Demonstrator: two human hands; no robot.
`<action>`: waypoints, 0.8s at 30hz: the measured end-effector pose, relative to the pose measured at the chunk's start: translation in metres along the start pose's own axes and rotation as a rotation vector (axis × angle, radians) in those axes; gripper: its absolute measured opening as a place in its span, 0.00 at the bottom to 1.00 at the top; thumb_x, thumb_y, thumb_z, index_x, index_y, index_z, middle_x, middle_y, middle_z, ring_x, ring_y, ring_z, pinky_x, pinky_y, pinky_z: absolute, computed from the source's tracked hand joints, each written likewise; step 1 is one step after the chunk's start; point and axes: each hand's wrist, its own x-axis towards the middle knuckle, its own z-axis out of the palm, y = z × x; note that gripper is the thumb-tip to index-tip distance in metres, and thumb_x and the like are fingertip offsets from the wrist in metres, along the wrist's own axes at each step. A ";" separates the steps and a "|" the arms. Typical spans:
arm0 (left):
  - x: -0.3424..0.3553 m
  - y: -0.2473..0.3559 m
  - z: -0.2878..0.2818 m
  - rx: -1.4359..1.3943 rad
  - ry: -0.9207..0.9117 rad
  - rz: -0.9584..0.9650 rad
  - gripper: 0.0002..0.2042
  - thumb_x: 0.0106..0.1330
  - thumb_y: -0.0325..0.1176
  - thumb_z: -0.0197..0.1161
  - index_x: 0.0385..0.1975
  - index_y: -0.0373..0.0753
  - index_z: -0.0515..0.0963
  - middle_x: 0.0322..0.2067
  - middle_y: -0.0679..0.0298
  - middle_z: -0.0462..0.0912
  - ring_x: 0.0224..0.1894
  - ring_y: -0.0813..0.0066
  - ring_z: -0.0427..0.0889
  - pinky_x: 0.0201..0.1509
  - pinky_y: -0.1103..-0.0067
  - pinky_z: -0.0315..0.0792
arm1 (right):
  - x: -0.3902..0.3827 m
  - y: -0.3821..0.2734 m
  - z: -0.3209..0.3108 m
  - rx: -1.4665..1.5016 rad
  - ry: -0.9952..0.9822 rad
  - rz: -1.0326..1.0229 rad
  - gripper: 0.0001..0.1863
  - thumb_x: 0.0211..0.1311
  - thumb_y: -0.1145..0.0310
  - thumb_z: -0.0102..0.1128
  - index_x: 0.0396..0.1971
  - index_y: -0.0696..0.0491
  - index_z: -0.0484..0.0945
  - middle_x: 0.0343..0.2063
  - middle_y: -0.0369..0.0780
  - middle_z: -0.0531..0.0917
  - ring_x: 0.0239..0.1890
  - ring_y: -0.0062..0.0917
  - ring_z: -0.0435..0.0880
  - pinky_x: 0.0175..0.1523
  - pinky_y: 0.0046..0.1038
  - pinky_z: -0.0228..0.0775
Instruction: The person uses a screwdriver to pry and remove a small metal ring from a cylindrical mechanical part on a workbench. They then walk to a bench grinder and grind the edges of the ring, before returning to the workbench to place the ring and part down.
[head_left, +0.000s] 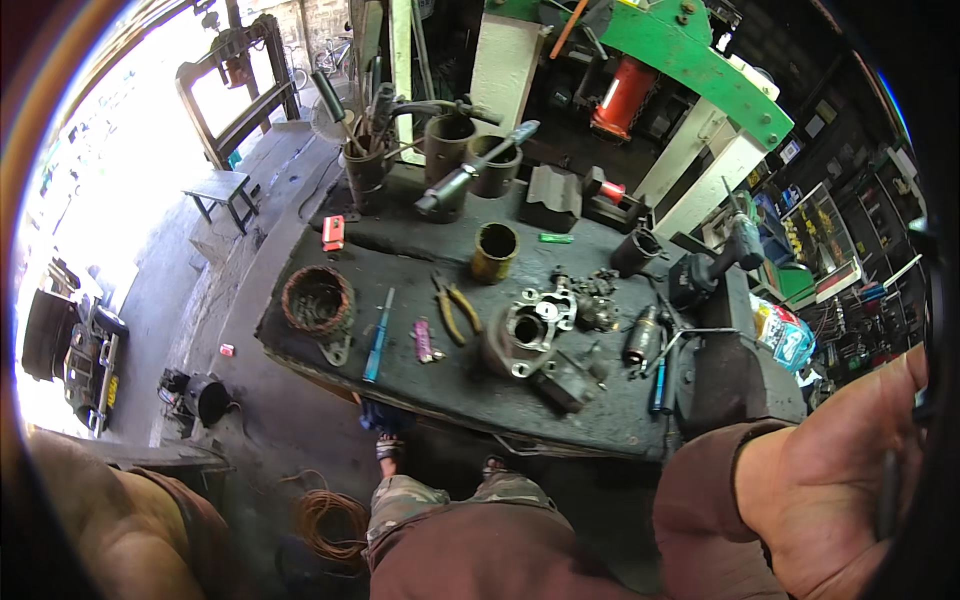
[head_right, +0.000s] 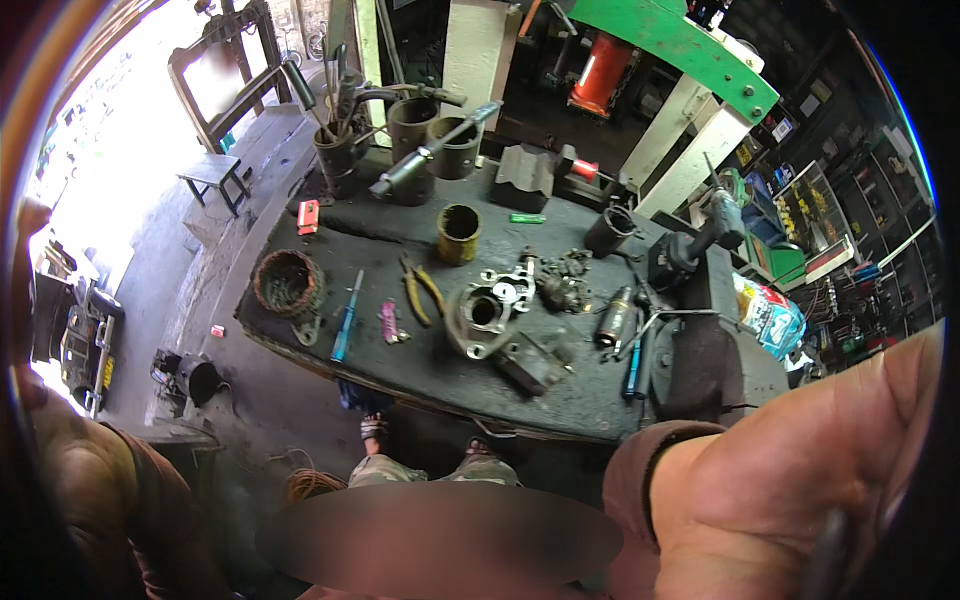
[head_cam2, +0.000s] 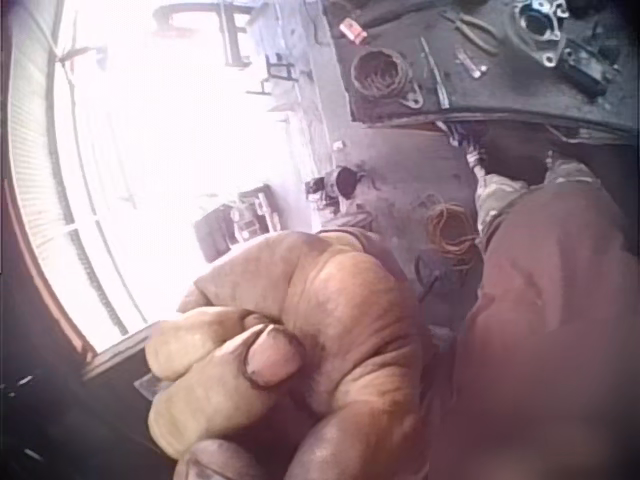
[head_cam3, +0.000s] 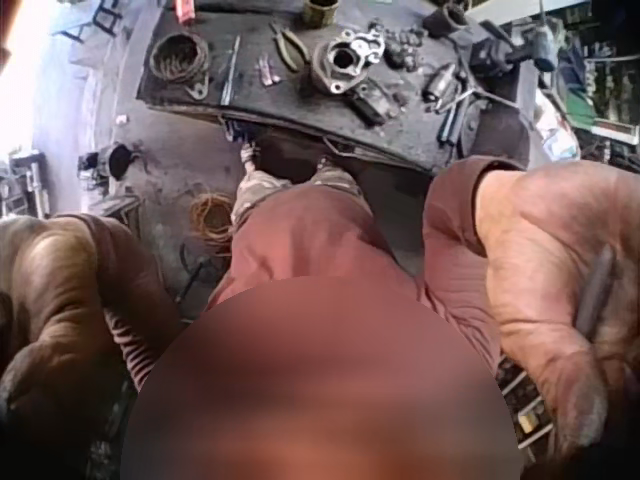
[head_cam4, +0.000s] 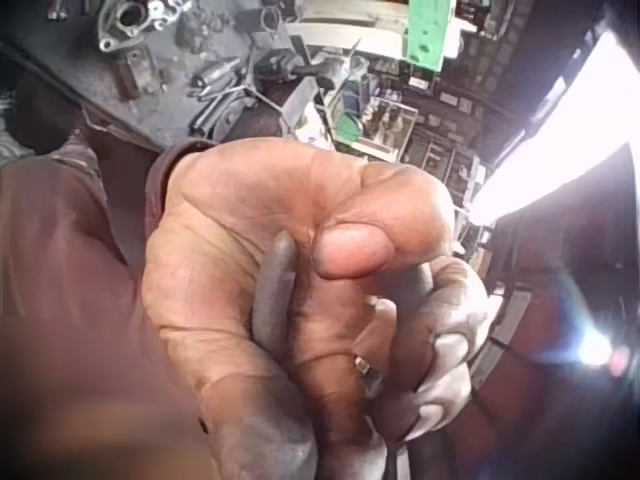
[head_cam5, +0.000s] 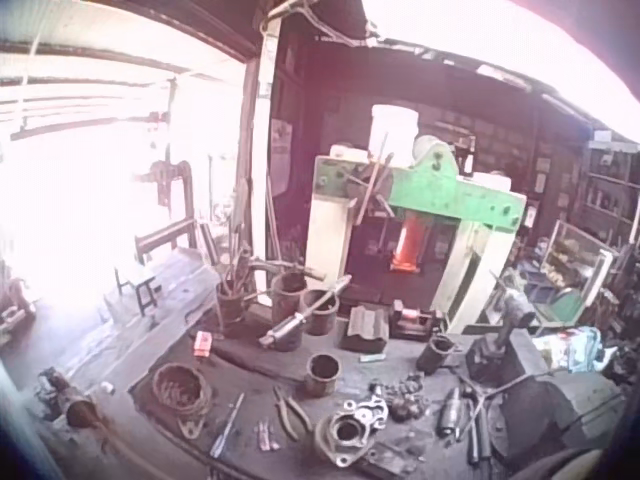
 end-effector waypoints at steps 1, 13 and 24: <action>-0.007 -0.013 -0.008 -0.008 0.009 0.004 0.21 0.72 0.52 0.64 0.52 0.40 0.78 0.39 0.61 0.81 0.28 0.69 0.77 0.28 0.74 0.71 | 0.001 0.008 0.019 -0.017 0.004 0.001 0.20 0.73 0.51 0.65 0.46 0.54 0.89 0.54 0.45 0.81 0.48 0.38 0.83 0.52 0.40 0.80; -0.238 -0.115 0.057 -0.332 -0.420 -0.958 0.14 0.59 0.38 0.76 0.40 0.36 0.87 0.37 0.55 0.87 0.36 0.59 0.86 0.43 0.66 0.81 | -0.207 0.047 0.091 -0.744 -0.287 1.093 0.12 0.66 0.73 0.73 0.48 0.57 0.87 0.54 0.46 0.82 0.54 0.41 0.85 0.61 0.39 0.79; -0.531 -0.195 0.319 -0.298 -0.606 -1.432 0.23 0.69 0.45 0.64 0.60 0.41 0.84 0.67 0.50 0.81 0.70 0.42 0.74 0.73 0.61 0.70 | -0.461 -0.011 0.136 -0.942 -0.558 1.781 0.20 0.74 0.54 0.63 0.44 0.59 0.86 0.46 0.54 0.84 0.52 0.53 0.85 0.56 0.51 0.78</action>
